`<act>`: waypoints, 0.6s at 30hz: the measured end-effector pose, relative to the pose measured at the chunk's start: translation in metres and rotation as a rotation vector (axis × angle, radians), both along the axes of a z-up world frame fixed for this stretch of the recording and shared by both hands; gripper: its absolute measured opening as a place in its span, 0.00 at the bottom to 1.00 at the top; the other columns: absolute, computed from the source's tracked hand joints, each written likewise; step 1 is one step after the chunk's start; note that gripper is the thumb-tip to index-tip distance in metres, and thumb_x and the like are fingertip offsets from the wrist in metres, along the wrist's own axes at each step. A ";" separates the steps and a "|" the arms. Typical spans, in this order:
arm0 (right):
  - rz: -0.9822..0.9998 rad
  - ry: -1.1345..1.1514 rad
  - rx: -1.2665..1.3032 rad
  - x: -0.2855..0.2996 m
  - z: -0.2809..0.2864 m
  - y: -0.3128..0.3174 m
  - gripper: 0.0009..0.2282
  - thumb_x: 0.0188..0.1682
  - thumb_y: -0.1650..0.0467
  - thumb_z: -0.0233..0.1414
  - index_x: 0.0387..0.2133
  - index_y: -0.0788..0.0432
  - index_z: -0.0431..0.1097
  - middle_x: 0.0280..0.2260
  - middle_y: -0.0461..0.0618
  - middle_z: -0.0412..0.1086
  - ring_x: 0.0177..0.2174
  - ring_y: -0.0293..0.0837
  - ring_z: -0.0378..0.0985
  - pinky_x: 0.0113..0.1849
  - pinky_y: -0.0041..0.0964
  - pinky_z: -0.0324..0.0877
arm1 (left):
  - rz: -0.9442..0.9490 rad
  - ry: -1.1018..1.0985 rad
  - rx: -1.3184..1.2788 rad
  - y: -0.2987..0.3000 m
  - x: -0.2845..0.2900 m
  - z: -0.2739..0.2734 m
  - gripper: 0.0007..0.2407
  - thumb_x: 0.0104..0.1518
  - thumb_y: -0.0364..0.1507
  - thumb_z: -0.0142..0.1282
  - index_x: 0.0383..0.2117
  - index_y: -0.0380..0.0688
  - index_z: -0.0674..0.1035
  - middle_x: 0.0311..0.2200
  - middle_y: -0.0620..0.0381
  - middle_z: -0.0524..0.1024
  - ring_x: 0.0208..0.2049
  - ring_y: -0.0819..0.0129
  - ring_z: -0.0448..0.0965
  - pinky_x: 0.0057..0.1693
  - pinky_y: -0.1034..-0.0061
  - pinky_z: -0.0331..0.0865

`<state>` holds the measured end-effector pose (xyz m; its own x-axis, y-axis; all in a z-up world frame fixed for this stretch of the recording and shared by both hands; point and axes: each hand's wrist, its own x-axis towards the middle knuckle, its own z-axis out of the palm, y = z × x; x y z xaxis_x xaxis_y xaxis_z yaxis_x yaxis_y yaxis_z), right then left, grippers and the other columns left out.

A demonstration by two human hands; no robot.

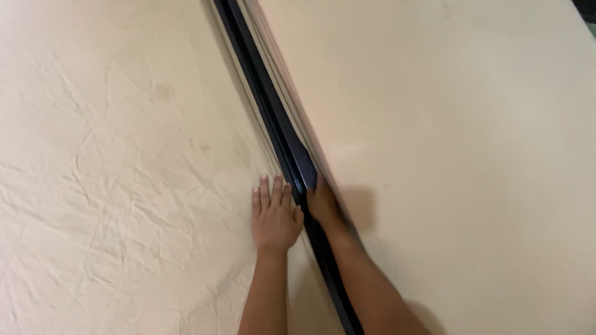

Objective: The person smooths a beige fitted sheet over a mattress, tucking the corners securely. They then place a pillow and a long bolster pillow on the bed, adjusting their positions. Finally, the person smooths the sheet again and aligns the mattress frame.

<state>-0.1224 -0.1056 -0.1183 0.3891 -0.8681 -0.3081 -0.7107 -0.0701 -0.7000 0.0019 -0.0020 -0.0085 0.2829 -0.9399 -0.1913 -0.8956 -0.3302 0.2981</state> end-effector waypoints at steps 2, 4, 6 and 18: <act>-0.130 0.136 0.077 -0.026 -0.007 0.042 0.27 0.58 0.69 0.42 0.70 0.64 0.45 0.66 0.69 0.53 0.65 0.61 0.57 0.63 0.55 0.57 | 0.015 -0.040 0.016 0.002 -0.002 -0.005 0.25 0.62 0.43 0.41 0.65 0.51 0.66 0.74 0.60 0.47 0.75 0.52 0.35 0.76 0.56 0.26; -0.139 0.155 0.073 -0.027 0.008 0.050 0.28 0.57 0.70 0.44 0.70 0.64 0.43 0.66 0.69 0.52 0.65 0.61 0.56 0.64 0.56 0.56 | 0.013 -0.049 -0.004 0.003 -0.002 -0.009 0.25 0.61 0.43 0.41 0.66 0.51 0.66 0.74 0.60 0.47 0.75 0.52 0.36 0.76 0.56 0.26; -0.151 0.164 0.067 -0.025 0.004 0.048 0.29 0.56 0.72 0.45 0.70 0.65 0.42 0.67 0.68 0.50 0.65 0.61 0.54 0.64 0.56 0.55 | 0.008 -0.069 -0.029 0.004 -0.002 -0.014 0.26 0.61 0.43 0.40 0.66 0.50 0.66 0.74 0.59 0.48 0.75 0.52 0.36 0.75 0.56 0.26; -0.209 -0.767 0.760 0.019 0.009 0.058 0.39 0.57 0.42 0.33 0.69 0.59 0.53 0.66 0.63 0.56 0.63 0.58 0.59 0.62 0.56 0.56 | 0.028 -0.161 -0.202 0.005 -0.001 -0.036 0.33 0.57 0.42 0.39 0.72 0.45 0.53 0.74 0.53 0.46 0.75 0.53 0.38 0.75 0.58 0.27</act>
<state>-0.1032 -0.0472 -0.1095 0.5734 -0.6255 -0.5292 -0.0157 0.6374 -0.7704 0.0010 0.0028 -0.0441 0.3207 -0.9459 0.0495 -0.9283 -0.3035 0.2150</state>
